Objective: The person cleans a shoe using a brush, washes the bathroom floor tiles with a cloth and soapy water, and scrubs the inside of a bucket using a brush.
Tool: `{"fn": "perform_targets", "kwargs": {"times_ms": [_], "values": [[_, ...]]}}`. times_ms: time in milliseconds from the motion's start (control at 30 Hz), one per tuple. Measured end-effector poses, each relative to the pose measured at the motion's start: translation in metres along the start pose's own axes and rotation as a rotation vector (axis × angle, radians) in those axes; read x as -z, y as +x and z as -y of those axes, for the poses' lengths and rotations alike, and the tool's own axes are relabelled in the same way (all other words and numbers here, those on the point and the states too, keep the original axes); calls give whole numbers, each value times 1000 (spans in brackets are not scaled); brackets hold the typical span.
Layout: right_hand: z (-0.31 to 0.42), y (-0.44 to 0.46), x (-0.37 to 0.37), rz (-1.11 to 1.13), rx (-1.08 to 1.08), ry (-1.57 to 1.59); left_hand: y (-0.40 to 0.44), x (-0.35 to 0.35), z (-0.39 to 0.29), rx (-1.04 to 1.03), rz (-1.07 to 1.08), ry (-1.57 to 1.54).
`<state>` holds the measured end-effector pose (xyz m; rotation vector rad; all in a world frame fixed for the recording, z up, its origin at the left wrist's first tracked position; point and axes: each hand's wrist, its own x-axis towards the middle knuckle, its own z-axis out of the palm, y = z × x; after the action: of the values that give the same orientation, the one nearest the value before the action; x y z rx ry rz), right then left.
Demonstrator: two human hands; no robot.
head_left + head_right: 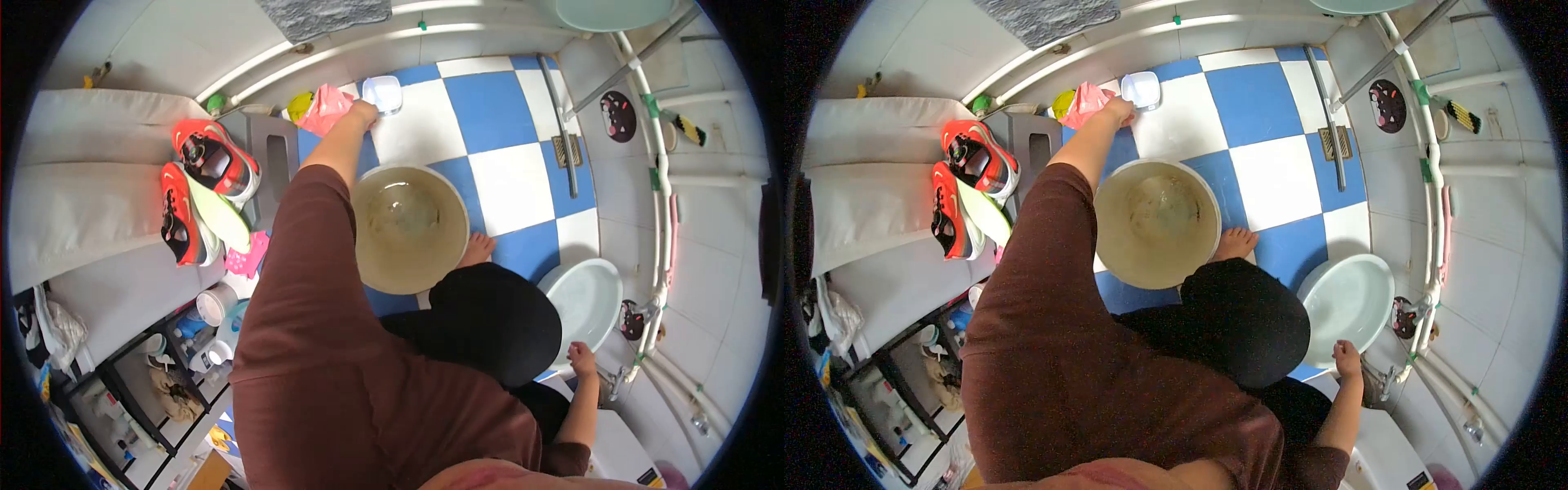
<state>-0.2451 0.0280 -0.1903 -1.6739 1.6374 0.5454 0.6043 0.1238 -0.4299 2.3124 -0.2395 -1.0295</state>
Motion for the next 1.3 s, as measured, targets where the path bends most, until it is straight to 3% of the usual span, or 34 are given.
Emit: {"fn": "perform_targets", "kwargs": {"times_ms": [67,167,367,467,533,633,800,933,967,1167,1300], "values": [[-1,3,-2,12,-59,54,25,-10,6,-11,-36,-4],[-5,11,-5,26,-65,85,13,-4,1,61,-91,-258],[29,14,5,43,-62,123,-95,32,-48,181,-121,-665],[44,17,10,52,-81,144,-150,62,-44,83,0,-729],[53,25,13,53,-76,135,-193,83,-27,-116,91,-686],[50,47,16,131,49,106,-297,105,-18,-217,-78,-858],[73,60,24,116,13,18,-416,121,53,-147,-120,-899],[99,39,22,14,77,88,-483,111,132,-2,-163,-964],[93,45,24,80,85,156,-492,104,157,49,-175,-989],[102,22,20,20,84,99,-476,66,318,437,-290,-1164],[99,2,19,-35,53,154,-460,73,370,522,-661,-1249]]}}
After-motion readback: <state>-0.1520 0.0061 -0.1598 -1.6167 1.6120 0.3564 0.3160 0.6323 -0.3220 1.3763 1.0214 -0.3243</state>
